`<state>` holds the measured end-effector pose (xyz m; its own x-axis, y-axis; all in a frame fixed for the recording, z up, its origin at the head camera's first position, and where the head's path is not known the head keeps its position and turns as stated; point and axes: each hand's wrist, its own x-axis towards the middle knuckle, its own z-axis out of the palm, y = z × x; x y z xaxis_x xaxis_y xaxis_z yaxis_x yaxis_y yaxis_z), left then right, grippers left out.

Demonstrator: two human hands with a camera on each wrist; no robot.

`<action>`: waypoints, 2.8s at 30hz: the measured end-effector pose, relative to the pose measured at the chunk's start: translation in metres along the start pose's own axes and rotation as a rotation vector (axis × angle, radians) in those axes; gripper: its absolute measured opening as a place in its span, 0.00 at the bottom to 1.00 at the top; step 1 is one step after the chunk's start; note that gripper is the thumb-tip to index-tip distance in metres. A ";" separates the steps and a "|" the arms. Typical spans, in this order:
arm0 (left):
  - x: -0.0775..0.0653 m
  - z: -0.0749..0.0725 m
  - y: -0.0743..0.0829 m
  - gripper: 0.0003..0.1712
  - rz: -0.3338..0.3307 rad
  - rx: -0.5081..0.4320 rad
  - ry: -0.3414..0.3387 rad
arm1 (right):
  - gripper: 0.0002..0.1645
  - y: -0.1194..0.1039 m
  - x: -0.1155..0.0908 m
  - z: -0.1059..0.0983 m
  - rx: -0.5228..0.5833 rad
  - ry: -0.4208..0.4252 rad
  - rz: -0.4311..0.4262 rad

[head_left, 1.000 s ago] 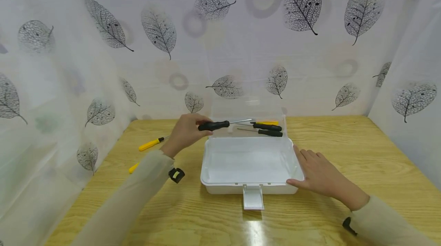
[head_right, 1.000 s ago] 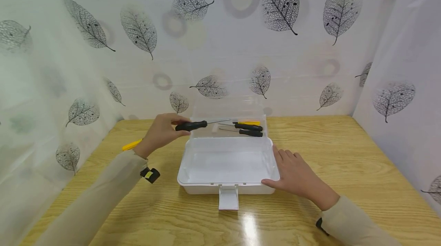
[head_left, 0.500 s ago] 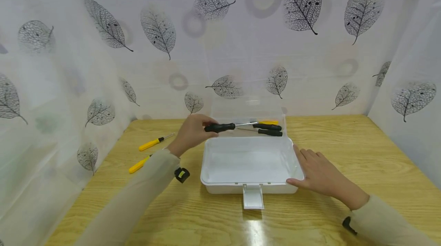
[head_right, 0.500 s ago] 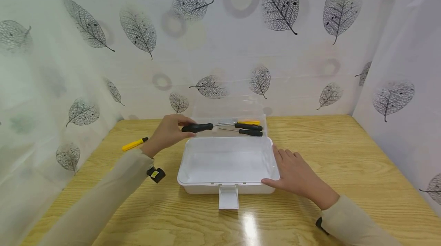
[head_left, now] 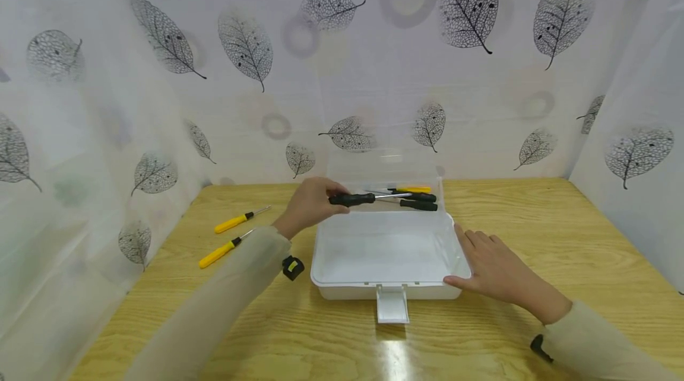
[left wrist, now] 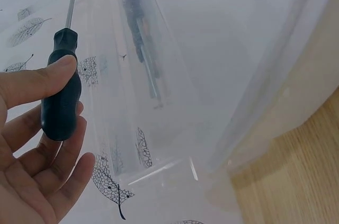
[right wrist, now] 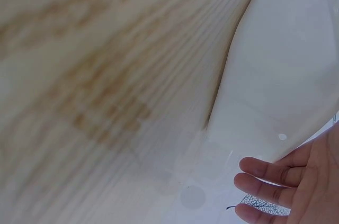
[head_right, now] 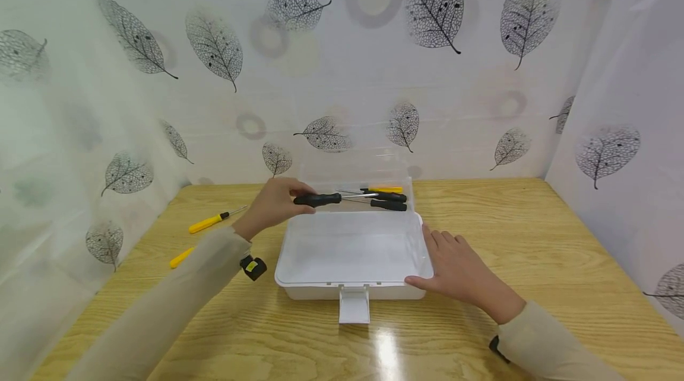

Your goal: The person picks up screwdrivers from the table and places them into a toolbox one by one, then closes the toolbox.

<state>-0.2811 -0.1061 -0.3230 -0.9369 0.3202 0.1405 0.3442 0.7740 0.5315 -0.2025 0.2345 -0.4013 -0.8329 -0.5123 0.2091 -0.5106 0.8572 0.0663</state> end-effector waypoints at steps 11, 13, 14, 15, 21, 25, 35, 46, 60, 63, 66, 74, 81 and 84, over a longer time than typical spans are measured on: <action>0.009 0.009 0.005 0.17 0.056 -0.052 -0.027 | 0.61 0.000 0.001 0.000 -0.001 0.008 -0.006; 0.010 0.010 0.006 0.16 0.061 -0.054 -0.034 | 0.61 0.000 0.001 0.000 -0.003 0.007 -0.007; 0.011 0.012 0.006 0.16 0.063 -0.050 -0.037 | 0.61 0.000 0.001 0.000 -0.004 0.006 -0.007; 0.012 0.013 0.007 0.16 0.064 -0.045 -0.040 | 0.61 0.001 0.001 0.000 -0.005 0.005 -0.007; 0.018 0.020 0.011 0.16 0.067 -0.040 -0.059 | 0.61 0.001 0.000 0.001 -0.001 0.007 -0.002; 0.019 0.023 0.015 0.16 0.062 -0.073 -0.075 | 0.61 0.000 -0.001 0.001 0.005 0.010 0.000; 0.024 0.031 0.021 0.17 0.056 -0.107 -0.126 | 0.61 0.000 0.000 0.000 0.013 -0.004 0.009; 0.027 0.033 0.030 0.17 0.031 -0.082 -0.165 | 0.62 0.000 0.000 -0.002 0.010 -0.025 0.021; 0.035 0.038 0.036 0.16 0.029 -0.090 -0.183 | 0.62 -0.001 0.000 -0.003 0.021 -0.025 0.019; 0.036 0.040 0.036 0.16 0.031 -0.080 -0.182 | 0.62 -0.001 0.000 -0.002 0.014 -0.014 0.014; 0.037 0.041 0.036 0.16 0.029 -0.068 -0.180 | 0.61 0.000 0.000 -0.002 0.006 -0.002 0.007; 0.037 0.042 0.034 0.16 0.002 -0.065 -0.186 | 0.62 0.000 -0.001 -0.001 0.001 0.003 0.004; 0.039 0.044 0.033 0.18 -0.005 -0.031 -0.199 | 0.62 0.001 -0.002 0.001 0.001 0.017 -0.003; 0.039 0.045 0.033 0.18 -0.008 -0.020 -0.201 | 0.62 0.001 -0.002 0.002 -0.001 0.023 -0.003</action>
<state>-0.3036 -0.0430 -0.3378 -0.9076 0.4186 -0.0324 0.3339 0.7663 0.5490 -0.2018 0.2360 -0.4037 -0.8261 -0.5136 0.2318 -0.5130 0.8557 0.0678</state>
